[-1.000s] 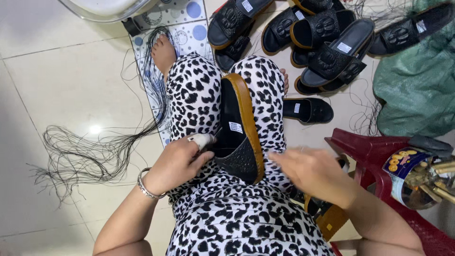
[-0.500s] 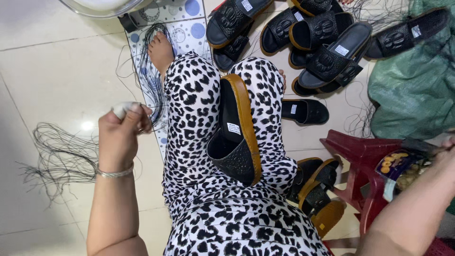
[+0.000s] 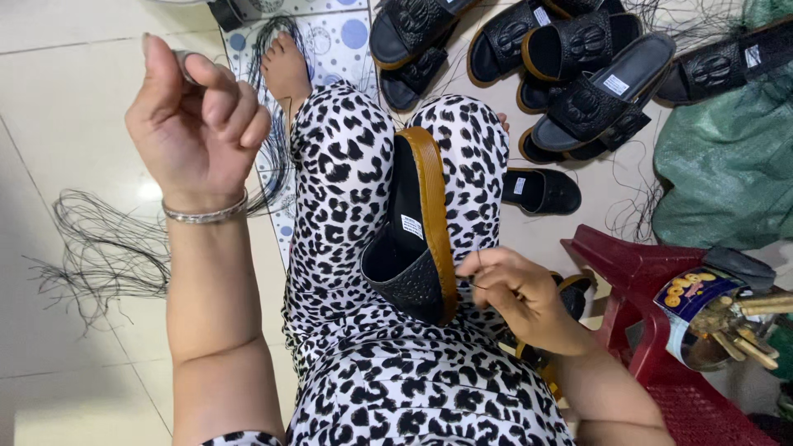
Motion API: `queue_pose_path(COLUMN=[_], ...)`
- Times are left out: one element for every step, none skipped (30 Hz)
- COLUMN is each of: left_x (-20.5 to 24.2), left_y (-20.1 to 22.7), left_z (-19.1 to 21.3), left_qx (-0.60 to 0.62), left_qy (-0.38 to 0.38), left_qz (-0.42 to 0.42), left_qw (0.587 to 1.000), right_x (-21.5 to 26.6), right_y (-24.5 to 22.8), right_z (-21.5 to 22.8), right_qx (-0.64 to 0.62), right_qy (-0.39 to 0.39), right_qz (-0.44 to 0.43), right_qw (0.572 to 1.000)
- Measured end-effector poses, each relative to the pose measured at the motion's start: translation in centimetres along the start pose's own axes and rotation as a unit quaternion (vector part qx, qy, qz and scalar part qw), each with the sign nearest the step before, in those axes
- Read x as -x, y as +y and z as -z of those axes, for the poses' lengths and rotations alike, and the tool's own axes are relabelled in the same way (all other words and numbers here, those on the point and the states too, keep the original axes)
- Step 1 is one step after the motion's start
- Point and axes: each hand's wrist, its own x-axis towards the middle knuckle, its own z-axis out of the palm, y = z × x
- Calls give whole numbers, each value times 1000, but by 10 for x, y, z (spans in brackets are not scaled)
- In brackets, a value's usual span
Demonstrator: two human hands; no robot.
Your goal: The person sits on the floor and uses a needle and thread to stitch the upper part of a black slide sandal to its brown sole, working around the edge one stitch at a time.
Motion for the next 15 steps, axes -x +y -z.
queue_pose_path(left_x=[-4,-6,-7,-8,-4,-3,-1,3,8,8,18,32,45,61,76], left_y=[-2,-7,-13,-17,-18,-21,-23,-15,-7,3,9,13,17,13,9], left_z=[6,11,14,18,33,49,65,58,52,45,69,94,119,81,43], left_qx=[-30,-30,-37,-48,-51,-35,-19,-18,-169,-318,-317,-565,-765,-766,-709], left_qy=[23,25,169,308,308,321,334,335,341,336,333,302,244,244,305], left_qz=[15,17,-2,-27,-27,-11,6,6,29,46,42,-55,-145,-141,-39], left_qw=[999,999,985,950,950,946,942,942,924,885,887,766,578,578,635], right_x=[-7,-7,-5,-4,0,5,10,7,3,-4,-4,-2,-1,2,5], right_y=[-8,3,13,24,39,54,68,53,37,23,14,5,-4,-6,-7], right_z=[-4,-9,-13,-19,-11,-3,5,18,30,44,51,59,66,59,54], right_qx=[-128,-129,-147,-166,-168,-187,-206,-205,-95,17,20,120,219,217,314], right_qy=[17,17,57,97,98,94,91,90,140,190,191,201,209,207,114], right_qz=[-14,-16,-29,-39,-38,-92,-146,-147,-171,-187,-183,-222,-259,-263,-97], right_qw=[992,991,987,981,980,973,963,963,971,964,964,946,917,917,938])
